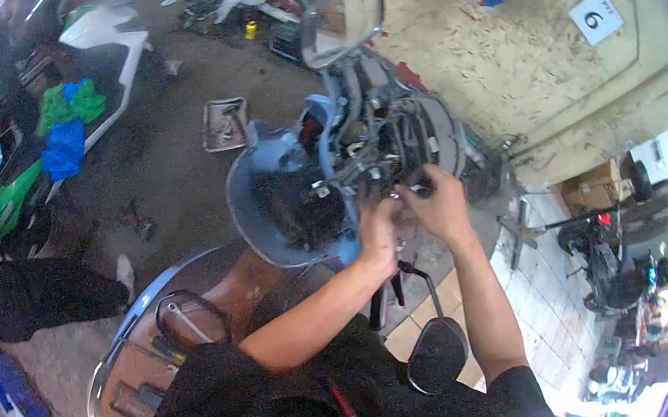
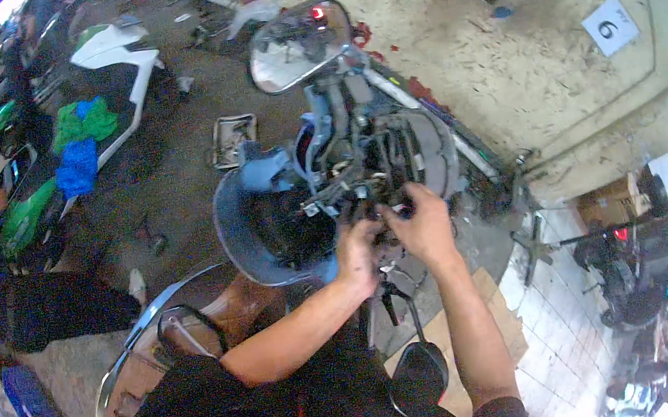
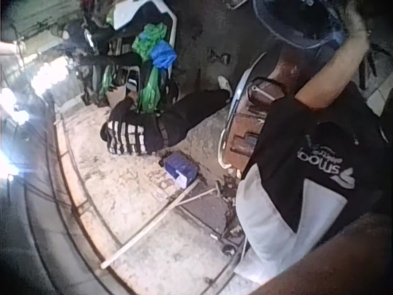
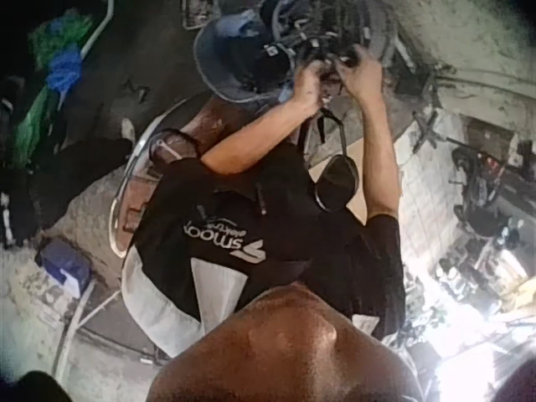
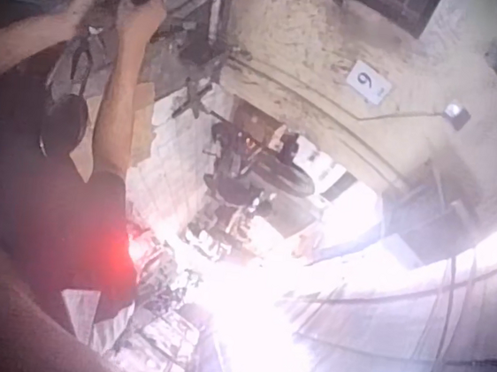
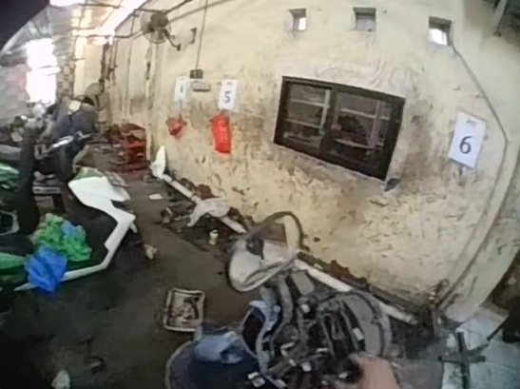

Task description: The person manipulates wires and electrical connectors inside the front panel of a blue scooter, wipes the internal housing with a cloth, and then aligns and snaps a blue plastic front cover onto the handlebar assembly.

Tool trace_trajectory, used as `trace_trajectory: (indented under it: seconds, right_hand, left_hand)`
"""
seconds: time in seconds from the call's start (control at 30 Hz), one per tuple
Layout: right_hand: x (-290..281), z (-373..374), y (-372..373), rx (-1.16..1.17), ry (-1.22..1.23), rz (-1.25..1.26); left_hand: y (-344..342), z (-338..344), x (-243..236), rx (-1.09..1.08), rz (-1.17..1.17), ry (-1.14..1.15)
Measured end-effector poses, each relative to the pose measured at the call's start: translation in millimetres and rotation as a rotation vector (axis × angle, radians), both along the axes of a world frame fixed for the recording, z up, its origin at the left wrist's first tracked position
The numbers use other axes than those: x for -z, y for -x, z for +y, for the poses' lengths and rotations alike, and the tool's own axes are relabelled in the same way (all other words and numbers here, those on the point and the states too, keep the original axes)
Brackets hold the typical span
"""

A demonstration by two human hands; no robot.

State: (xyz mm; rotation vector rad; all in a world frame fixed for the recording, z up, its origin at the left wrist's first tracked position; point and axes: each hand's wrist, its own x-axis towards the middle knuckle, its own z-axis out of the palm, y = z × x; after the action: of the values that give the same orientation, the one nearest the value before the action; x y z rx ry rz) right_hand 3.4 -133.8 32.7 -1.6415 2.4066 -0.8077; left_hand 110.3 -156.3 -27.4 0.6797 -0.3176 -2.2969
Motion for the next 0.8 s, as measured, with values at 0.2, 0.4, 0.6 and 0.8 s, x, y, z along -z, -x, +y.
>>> trace_trajectory:
  seconds: [0.2, 0.4, 0.6, 0.8]
  right_hand:
    - [8.4, 0.0, 3.1, 0.035, 0.034, -0.236]
    - [17.8, -5.6, 10.2, -0.066, 0.011, 0.005]
    - [15.0, -14.9, -6.5, -0.039, 0.065, 0.006]
    - [19.6, -16.5, -2.3, -0.065, 0.009, 0.062]
  left_hand:
    - [2.8, 3.0, 0.4, -0.093, 0.037, 0.061]
    - [2.3, 4.0, 5.2, -0.100, 0.100, 0.087]
    - [-1.0, 0.6, 14.6, -0.087, 0.180, 0.082]
    - [-3.4, 0.4, 23.0, -0.099, 0.315, 0.029]
